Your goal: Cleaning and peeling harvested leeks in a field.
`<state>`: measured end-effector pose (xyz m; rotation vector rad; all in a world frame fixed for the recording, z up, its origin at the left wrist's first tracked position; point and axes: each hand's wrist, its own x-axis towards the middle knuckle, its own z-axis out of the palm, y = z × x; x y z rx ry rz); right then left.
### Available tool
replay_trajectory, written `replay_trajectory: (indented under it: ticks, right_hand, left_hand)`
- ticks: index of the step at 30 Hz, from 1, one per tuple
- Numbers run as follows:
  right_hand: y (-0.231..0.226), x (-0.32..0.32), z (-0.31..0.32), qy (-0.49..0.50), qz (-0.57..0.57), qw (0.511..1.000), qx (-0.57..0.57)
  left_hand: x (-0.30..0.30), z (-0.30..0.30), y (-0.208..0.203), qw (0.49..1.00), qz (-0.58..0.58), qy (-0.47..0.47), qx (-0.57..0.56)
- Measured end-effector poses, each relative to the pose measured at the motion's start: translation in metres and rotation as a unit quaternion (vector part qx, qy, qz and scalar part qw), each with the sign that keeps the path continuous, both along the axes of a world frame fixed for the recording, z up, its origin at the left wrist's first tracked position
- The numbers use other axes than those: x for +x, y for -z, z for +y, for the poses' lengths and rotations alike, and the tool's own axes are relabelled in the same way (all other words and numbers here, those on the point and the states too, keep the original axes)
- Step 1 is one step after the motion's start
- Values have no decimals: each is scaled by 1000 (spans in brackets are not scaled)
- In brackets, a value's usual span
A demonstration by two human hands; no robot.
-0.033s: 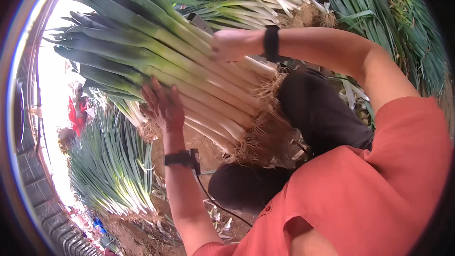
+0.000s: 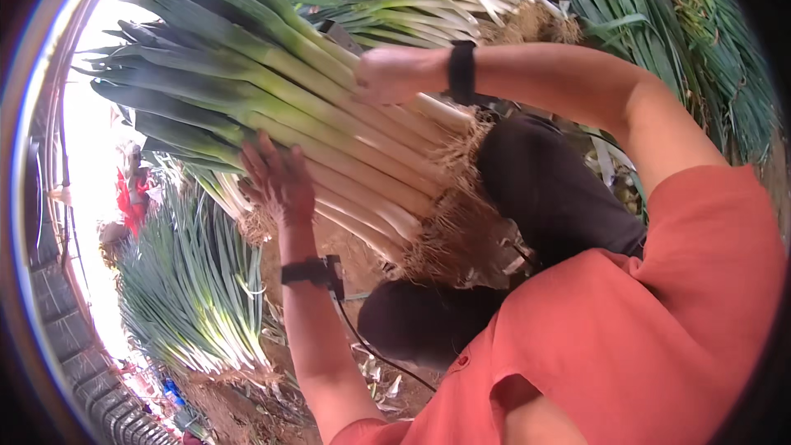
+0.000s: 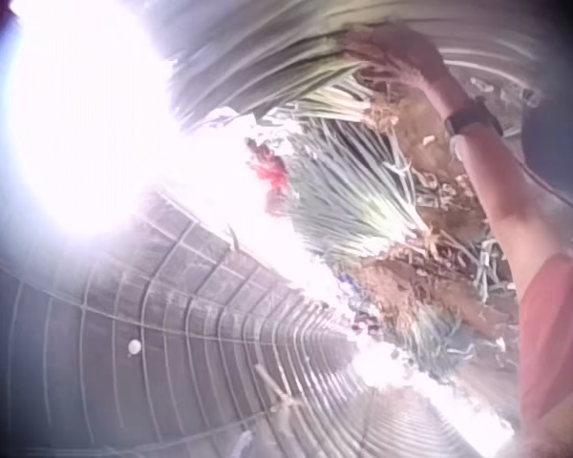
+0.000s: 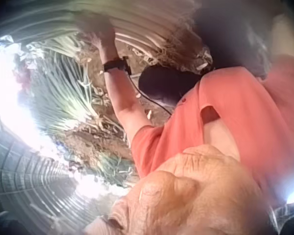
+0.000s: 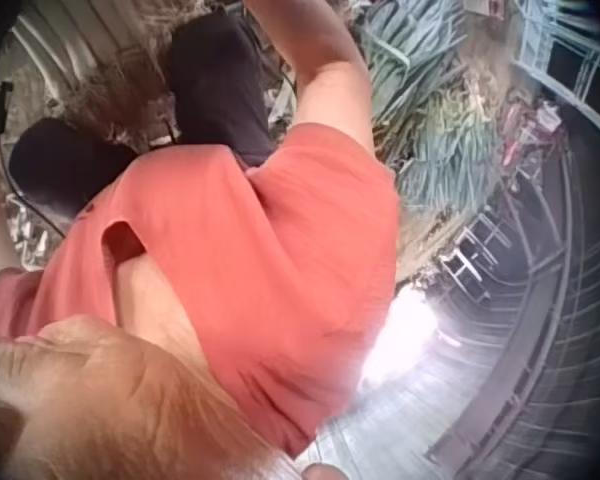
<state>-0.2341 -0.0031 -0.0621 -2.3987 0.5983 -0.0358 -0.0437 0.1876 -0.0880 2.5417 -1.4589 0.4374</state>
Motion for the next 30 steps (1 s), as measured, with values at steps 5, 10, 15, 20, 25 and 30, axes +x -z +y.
replay_trajectory:
  ticks: [5, 10, 15, 20, 25, 30]
  right_hand:
    - [-5, 3, 10, 70, -102, 985, -117]
    - [10, 40, 10, -1, -287, 899, -331]
    - [5, 101, 1, -41, -301, 880, -365]
    - [21, 120, -10, -62, -308, 889, -333]
    - [26, 121, -14, -62, -321, 896, -302]
    - [20, 118, -10, -67, -298, 907, -290]
  left_hand:
    - [9, 4, 2, 999, 13, -21, -29]
    - [4, -1, 4, 999, -21, -9, -37]
    - [0, -3, 2, 999, -2, -14, -32]
    - [1, 1, 4, 999, 15, -25, -18]
    - [-4, -8, 1, 999, 18, -32, -20]
    - [-3, -2, -5, 999, 9, -34, 7]
